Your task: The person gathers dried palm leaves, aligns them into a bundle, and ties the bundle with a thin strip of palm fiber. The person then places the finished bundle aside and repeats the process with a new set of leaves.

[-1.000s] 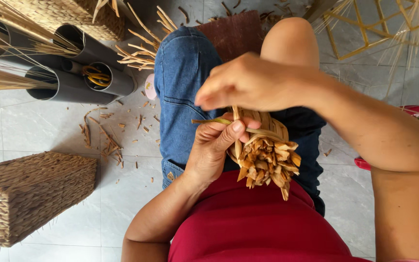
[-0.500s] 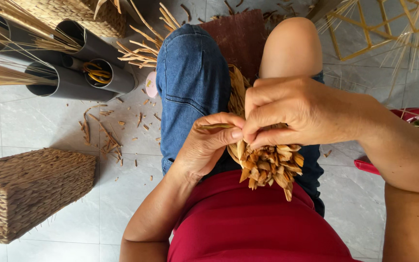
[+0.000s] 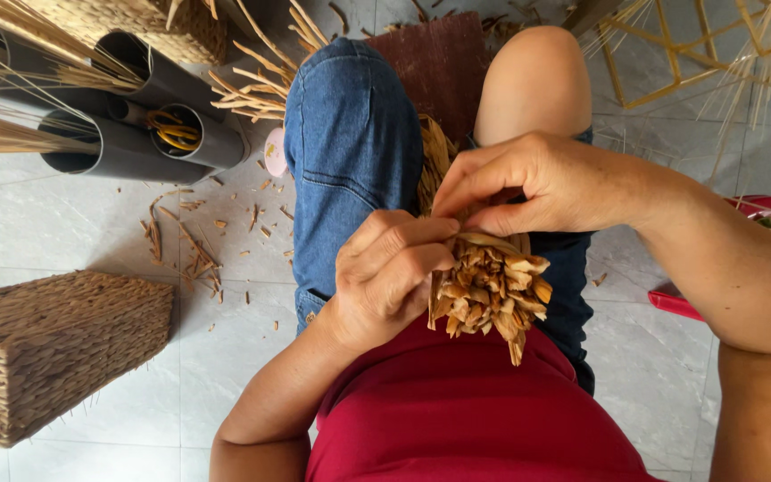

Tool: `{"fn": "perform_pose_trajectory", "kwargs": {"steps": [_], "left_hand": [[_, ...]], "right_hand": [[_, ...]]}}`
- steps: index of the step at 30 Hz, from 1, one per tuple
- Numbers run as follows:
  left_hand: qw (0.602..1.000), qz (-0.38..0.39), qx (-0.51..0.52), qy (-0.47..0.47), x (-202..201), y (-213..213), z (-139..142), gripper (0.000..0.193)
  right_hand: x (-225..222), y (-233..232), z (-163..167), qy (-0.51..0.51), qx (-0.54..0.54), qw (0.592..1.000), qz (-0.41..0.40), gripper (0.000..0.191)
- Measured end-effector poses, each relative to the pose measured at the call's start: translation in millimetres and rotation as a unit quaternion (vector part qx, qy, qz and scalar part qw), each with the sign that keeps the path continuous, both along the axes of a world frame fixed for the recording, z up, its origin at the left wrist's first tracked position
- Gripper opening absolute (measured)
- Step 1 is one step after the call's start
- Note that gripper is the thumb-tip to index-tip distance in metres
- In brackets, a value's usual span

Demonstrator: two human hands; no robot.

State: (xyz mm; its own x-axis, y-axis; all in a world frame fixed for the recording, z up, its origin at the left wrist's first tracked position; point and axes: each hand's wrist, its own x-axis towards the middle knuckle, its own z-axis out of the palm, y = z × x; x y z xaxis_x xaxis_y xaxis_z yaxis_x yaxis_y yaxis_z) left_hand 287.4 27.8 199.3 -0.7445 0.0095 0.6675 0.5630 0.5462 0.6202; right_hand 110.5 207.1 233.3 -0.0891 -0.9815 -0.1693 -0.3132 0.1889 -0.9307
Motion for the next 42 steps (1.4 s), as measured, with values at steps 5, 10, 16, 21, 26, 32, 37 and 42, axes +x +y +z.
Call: {"fn": "perform_pose_trajectory", "kwargs": {"steps": [5, 10, 16, 21, 26, 32, 37, 42], "left_hand": [[1.000, -0.001, -0.014, 0.008, -1, 0, 2, 0.026], [0.996, 0.041, 0.074, -0.041, 6, 9, 1, 0.033], [0.996, 0.051, 0.073, -0.022, 6, 12, 0, 0.034], [0.995, 0.059, 0.073, -0.014, 5, 12, 2, 0.031], [0.993, 0.064, 0.103, -0.012, 10, 5, -1, 0.025], [0.976, 0.009, 0.197, -0.091, 26, 2, -8, 0.017], [0.965, -0.024, 0.227, -0.128, 38, 2, -11, 0.018], [0.955, -0.033, 0.258, -0.141, 45, 6, -17, 0.020]], "right_hand": [[-2, -8, -7, -0.116, 0.000, 0.993, 0.001, 0.024], [7, -11, 4, 0.045, -0.011, 0.998, -0.034, 0.016], [1, -16, 25, 0.099, 0.009, 0.995, 0.017, 0.028], [2, -21, 28, 0.163, -0.101, 0.981, 0.021, 0.022], [3, -13, 30, 0.334, -0.232, 0.912, 0.046, 0.020], [10, 10, 29, 0.426, -0.231, 0.873, 0.055, 0.022], [19, 22, 24, 0.438, -0.236, 0.866, 0.049, 0.020], [25, 29, 21, 0.419, -0.237, 0.876, 0.031, 0.021]]}}
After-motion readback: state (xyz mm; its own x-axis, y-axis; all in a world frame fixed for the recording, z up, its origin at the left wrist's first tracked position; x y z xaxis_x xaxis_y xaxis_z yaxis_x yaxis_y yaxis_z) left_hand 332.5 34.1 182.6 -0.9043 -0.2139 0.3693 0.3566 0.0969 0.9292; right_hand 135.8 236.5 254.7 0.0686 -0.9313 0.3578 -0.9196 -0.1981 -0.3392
